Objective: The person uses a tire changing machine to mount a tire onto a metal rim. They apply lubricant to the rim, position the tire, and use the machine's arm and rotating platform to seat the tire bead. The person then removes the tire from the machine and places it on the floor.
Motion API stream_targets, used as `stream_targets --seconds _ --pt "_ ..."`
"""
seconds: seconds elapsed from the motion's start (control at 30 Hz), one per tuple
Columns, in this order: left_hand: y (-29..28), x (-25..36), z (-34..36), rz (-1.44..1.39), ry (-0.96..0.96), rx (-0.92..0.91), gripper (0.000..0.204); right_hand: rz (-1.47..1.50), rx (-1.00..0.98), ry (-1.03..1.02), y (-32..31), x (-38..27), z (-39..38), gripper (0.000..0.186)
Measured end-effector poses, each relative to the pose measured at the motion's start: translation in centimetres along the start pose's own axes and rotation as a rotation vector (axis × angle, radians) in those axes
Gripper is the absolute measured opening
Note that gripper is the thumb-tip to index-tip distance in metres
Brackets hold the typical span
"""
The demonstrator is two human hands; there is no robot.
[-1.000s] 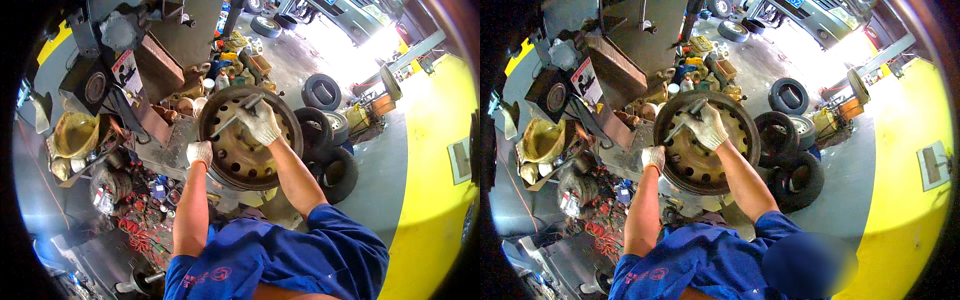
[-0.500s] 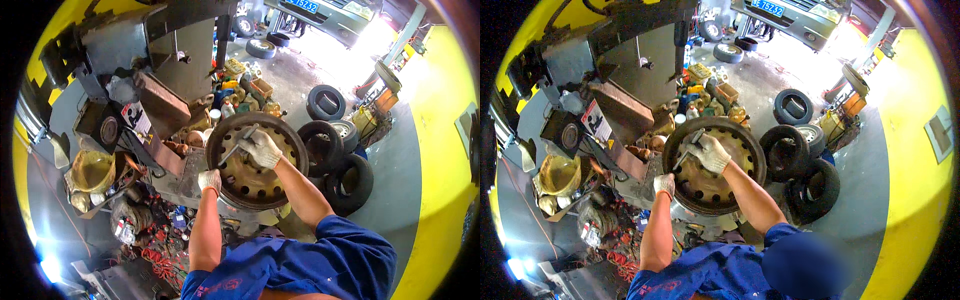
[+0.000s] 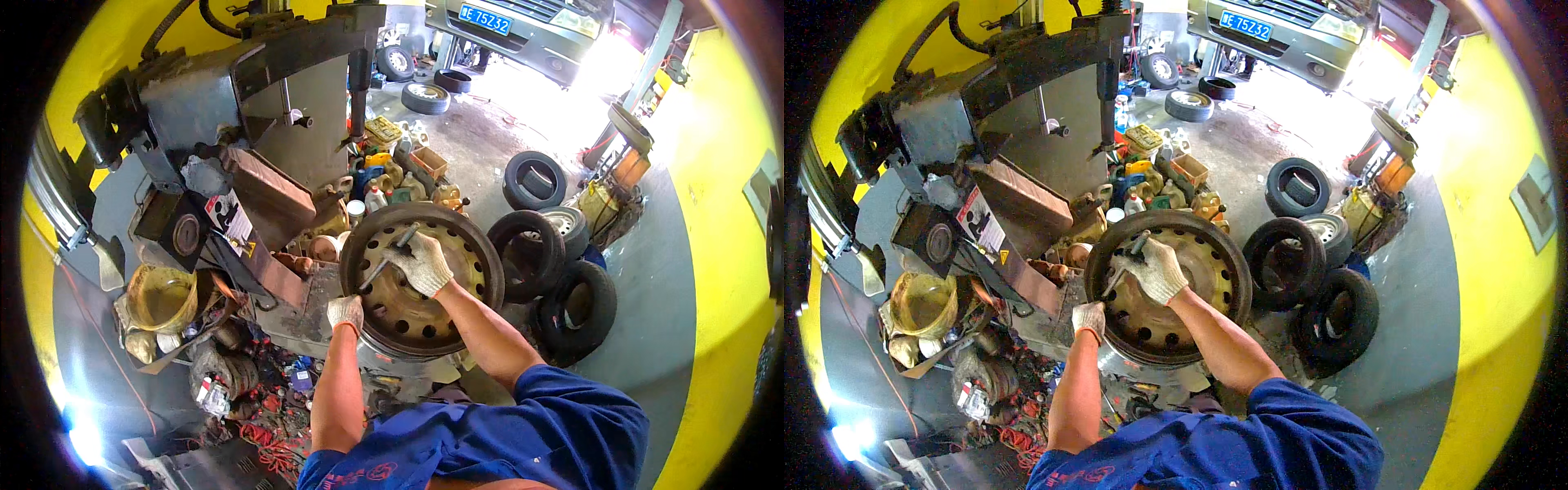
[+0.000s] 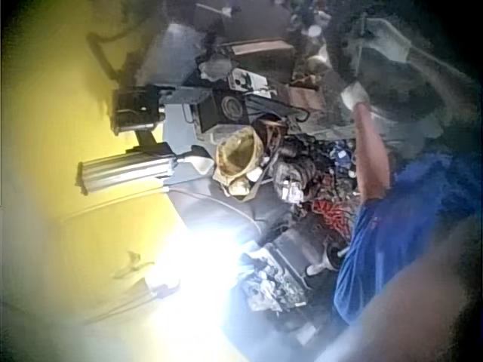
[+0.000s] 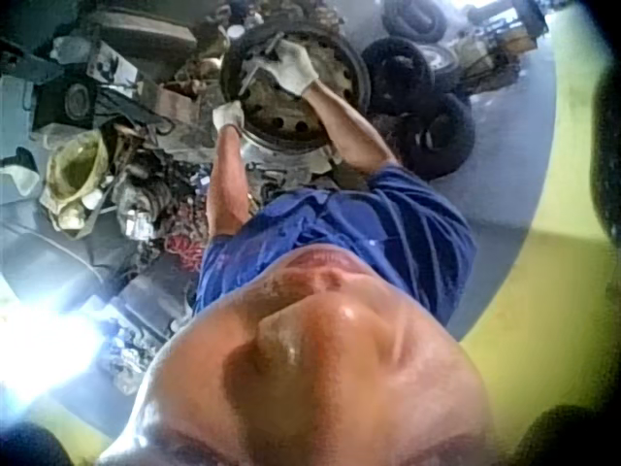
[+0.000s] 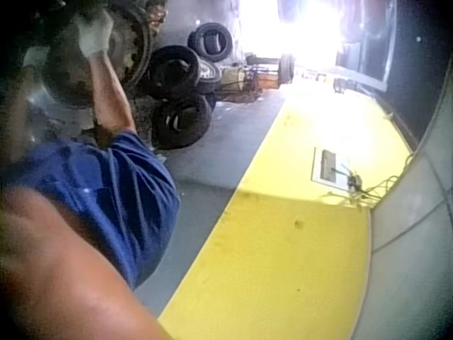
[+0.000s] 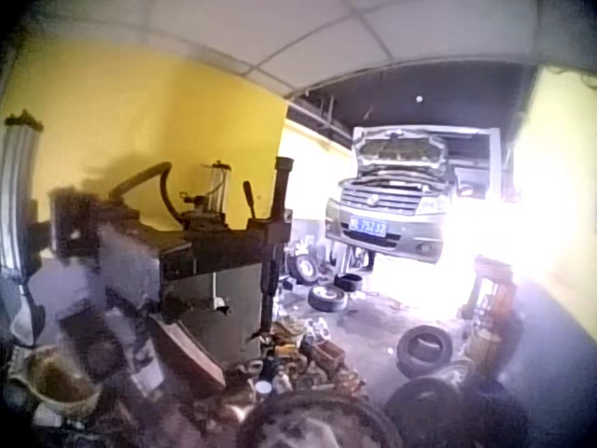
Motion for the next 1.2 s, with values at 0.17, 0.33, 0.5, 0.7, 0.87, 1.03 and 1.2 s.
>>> stream_targets --seconds 0.17,0.33,0.5,0.7,0.87,1.03,1.2 --pt "-0.6 0.2 -0.8 -0.024 -0.04 -0.014 0.042 0.29 -0.065 0.069 0.6 -0.2 -0.6 0.02" --pt "0.2 -0.2 -0.5 -0.084 -0.032 0.004 0.038 0.323 -0.06 0.077 1.0 1.5 -0.1 0.017" --pt "2.6 -4.3 2.3 -0.158 -0.119 -0.011 0.037 0.487 -0.135 0.153 3.4 3.0 2.1 0.017" --pt "1.7 -1.8 -0.1 -0.396 -0.136 0.002 0.036 0.724 0.053 0.402 4.5 5.6 9.3 0.025" --pt "1.6 -2.3 2.3 0.246 0.073 -0.128 0.039 0.296 0.245 0.378 8.5 21.0 15.3 0.044" --pt "0.0 -5.0 2.9 -0.149 0.159 -0.022 0.029 0.274 0.193 0.361 5.3 20.7 12.0 0.032" --pt "1.3 -4.7 1.9 -0.188 0.028 -0.105 0.023 0.36 -0.225 0.137 1.6 11.3 11.1 0.024"
Point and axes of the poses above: each hand's wrist, its own z-axis towards the middle knuckle, its own y-axis out of the palm, x = y × z, the point moved 7 cm from there along z, towards the middle knuckle, and after that the axes turned 1 degree about -x, right-handed, at the moved point
